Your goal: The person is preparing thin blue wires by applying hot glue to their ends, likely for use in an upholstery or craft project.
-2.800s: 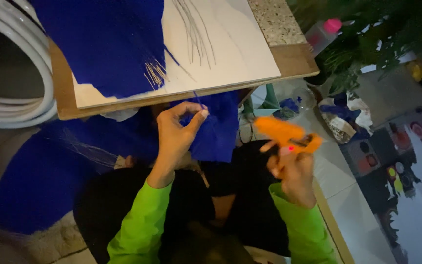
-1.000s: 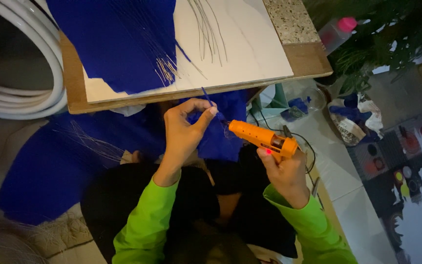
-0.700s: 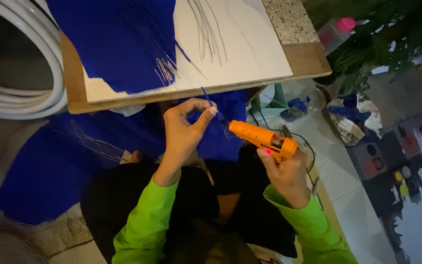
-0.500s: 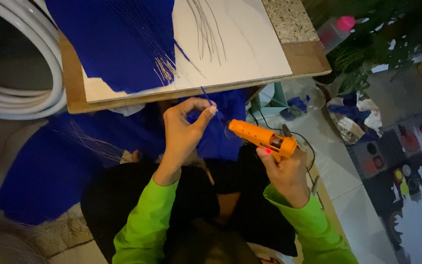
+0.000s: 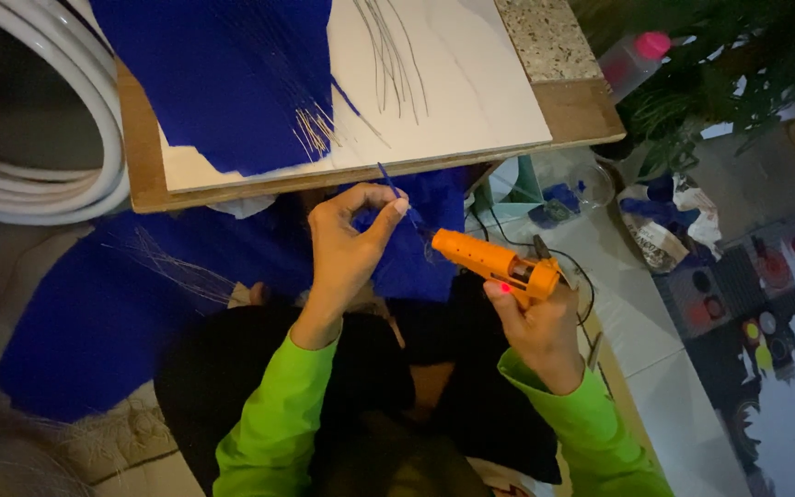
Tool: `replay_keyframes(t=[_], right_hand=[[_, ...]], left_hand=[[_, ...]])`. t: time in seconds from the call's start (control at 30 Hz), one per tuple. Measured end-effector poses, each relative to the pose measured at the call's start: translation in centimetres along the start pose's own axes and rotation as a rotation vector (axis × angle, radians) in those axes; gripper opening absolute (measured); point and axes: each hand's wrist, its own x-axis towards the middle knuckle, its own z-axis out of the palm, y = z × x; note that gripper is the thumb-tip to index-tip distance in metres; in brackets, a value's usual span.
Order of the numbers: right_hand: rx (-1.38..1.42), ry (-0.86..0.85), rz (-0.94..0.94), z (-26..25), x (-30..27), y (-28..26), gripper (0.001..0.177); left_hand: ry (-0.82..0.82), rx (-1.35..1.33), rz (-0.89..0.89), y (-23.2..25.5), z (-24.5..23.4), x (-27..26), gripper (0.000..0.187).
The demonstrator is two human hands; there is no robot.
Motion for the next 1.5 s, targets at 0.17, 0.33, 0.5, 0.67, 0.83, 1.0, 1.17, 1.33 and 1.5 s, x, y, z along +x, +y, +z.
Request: replay_keyframes(t=[0.17,0.33,0.5,0.67,0.83,1.0,1.17,1.33,1.5], right_hand=[[0.002,-0.013,0.006,0.1,-0.4,0.6,0.036],[0.211,-0.041,0.137,0.3,-0.8,2.1,0.022],[1.415,0.145,0.803,-1.5,1.1,5.2,0.029],[1.193,0.380,0.582,-3.5,8.3,8.8,0.024],[0.458,0.555,0.434,-1.6,15.7,17.3,0.033],[0.198,0.128,0.493,1.3,18.7,18.9,0.020],[-0.114,0.142,0.329,4.1,19.6,23.0,0.028],[-0.113,0.089,0.356,2.2,17.3,19.4,0.029],[0.087,0.310,-0.125,0.2,10.3,9.1,0.028]], left_hand=[[0.010,0.008,-0.004,-0.2,0.1,0.0,0.006],[0.013,0.009,-0.029,-0.4,0.0,0.0,0.005],[0.032,-0.001,-0.074,-0.3,0.1,0.2,0.006],[-0.009,0.048,-0.091,-0.4,0.1,0.2,0.006],[-0.017,0.073,-0.086,-0.1,-0.1,0.3,0.006],[-0.053,0.096,0.010,0.7,-0.4,0.5,0.005],[-0.091,0.025,-0.050,0.5,-0.4,0.5,0.005],[-0.118,-0.108,-0.125,0.0,-0.1,0.5,0.005],[-0.081,-0.091,-0.144,-1.3,0.4,0.4,0.009]])
